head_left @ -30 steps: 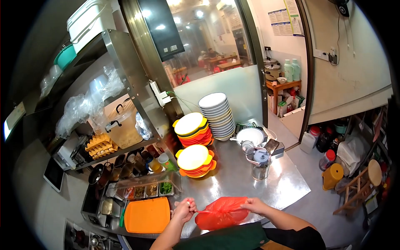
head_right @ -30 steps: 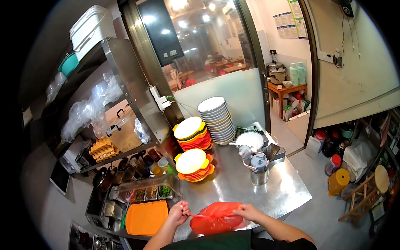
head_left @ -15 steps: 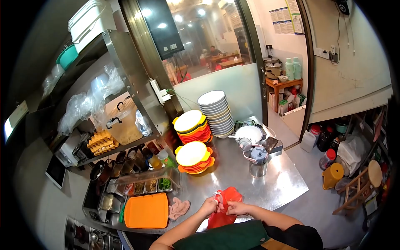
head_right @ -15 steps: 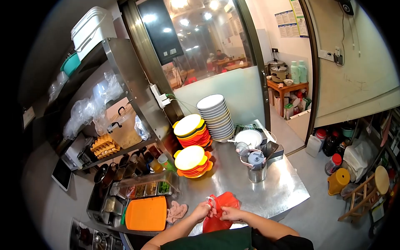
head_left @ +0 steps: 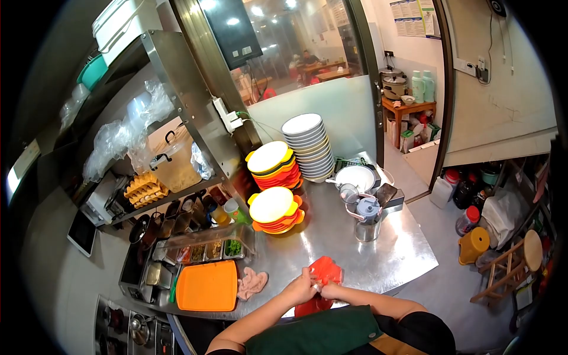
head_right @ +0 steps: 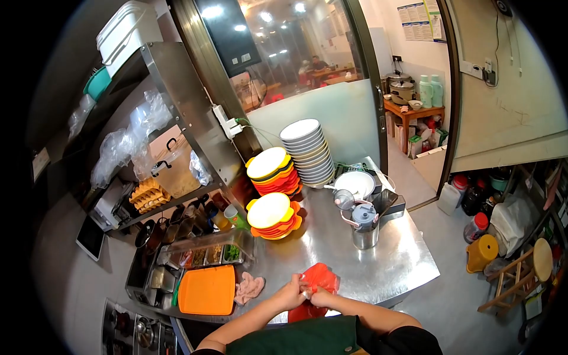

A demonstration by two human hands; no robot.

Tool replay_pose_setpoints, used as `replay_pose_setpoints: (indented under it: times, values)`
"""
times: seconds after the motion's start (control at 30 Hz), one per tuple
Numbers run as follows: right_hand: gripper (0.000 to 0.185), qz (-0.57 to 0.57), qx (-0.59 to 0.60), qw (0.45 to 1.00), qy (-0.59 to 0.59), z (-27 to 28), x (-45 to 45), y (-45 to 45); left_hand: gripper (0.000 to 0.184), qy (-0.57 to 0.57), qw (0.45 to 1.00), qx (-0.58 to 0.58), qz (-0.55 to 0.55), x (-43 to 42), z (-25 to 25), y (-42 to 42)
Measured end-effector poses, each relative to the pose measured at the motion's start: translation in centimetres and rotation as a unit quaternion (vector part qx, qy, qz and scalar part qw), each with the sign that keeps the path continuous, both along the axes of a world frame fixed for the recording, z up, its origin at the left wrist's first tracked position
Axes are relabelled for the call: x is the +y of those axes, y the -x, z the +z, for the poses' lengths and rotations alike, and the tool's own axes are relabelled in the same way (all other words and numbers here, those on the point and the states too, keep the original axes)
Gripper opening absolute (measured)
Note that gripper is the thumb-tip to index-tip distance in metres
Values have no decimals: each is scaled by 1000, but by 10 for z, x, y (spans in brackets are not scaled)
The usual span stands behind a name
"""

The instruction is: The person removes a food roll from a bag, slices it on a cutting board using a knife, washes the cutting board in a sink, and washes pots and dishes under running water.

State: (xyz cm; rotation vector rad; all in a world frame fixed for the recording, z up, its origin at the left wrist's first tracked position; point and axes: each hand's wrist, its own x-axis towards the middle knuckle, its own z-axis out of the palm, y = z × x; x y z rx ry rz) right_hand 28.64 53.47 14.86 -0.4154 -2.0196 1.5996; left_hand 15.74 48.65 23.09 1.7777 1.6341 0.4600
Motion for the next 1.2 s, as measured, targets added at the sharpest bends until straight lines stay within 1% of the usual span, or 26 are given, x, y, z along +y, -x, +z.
replay_pose_setpoints:
  times: [0.03,0.07,0.1,0.17,0.2,0.23,0.3,0.33,0.43,0.5,0.53,0.6,0.63,0.67,0.7,0.73,0.77,0.8,0.83,0.87,0.9,0.93,1.0,1.03,1.13,1.2]
  values:
    - [31,-49,-190,969,150,14,0,1,65,1,1000,-1,2,-2,-1,1]
    - [37,-95,-369,878,291,32,-2,-1,62,-3,999,50,-15,-5,4,0]
    - [37,-93,-371,877,291,48,-6,-5,59,-7,994,101,-31,-8,9,-1]
    - [50,-85,-266,888,365,70,-13,-12,58,18,991,127,-26,-13,25,-6]
    - [43,-63,-206,880,423,46,-9,-5,58,41,987,155,-24,-14,29,-8]
    - [43,-61,-209,879,424,25,-4,-1,58,43,987,153,-21,-15,28,-8]
    - [32,-65,-132,845,514,19,-5,0,60,-87,980,179,6,-18,26,-9]
    - [20,-61,-109,812,570,18,0,-3,60,-84,981,177,8,-19,26,-8]
    - [18,-53,-70,799,596,4,7,-8,50,-82,978,182,62,-22,29,-3]
    - [10,-45,-50,790,609,9,4,-13,23,47,997,-57,34,-22,16,2]
    - [7,-35,-71,823,563,17,3,-17,23,49,997,-57,35,-21,3,9]
    - [4,-27,-96,878,469,23,3,-22,16,106,975,-169,95,-20,-19,23]
    - [4,-27,-94,876,472,26,1,-25,16,110,975,-166,95,-19,-25,25]
    - [4,-29,-168,939,299,50,-3,-31,15,68,988,-104,91,-18,-26,25]
    - [5,-32,-236,965,113,63,-4,-36,16,25,995,-41,86,-16,-26,23]
    - [11,-49,-238,968,-59,60,-7,-40,16,27,995,-39,83,-15,-25,19]
    - [11,-50,-237,969,-55,61,-7,-41,14,-42,997,17,67,-15,-21,13]
    - [13,-58,-258,945,-190,62,-6,-43,14,-111,990,73,48,-15,-17,8]
    - [15,-67,-275,904,-321,63,-5,-44,14,-107,990,76,42,-15,-13,6]
    - [23,-91,-198,904,-369,61,-2,-45,16,-93,995,10,34,-14,-8,3]
    - [23,-98,-198,906,-362,58,0,-45,19,-77,995,-55,26,-12,-7,1]
    - [23,-105,-148,905,-384,56,1,-44,19,-72,996,-53,18,-9,-19,7]
    - [23,-120,-100,902,-403,47,5,-41,22,47,973,-212,74,-2,-44,24]
    - [22,-125,-82,902,-406,38,5,-39,22,50,974,-210,69,0,-47,28]
    - [22,-145,-66,899,-407,24,12,-34,21,201,911,-332,139,3,-32,23]
    - [22,-162,-50,899,-403,21,16,-30,20,224,897,-349,152,6,-37,24]
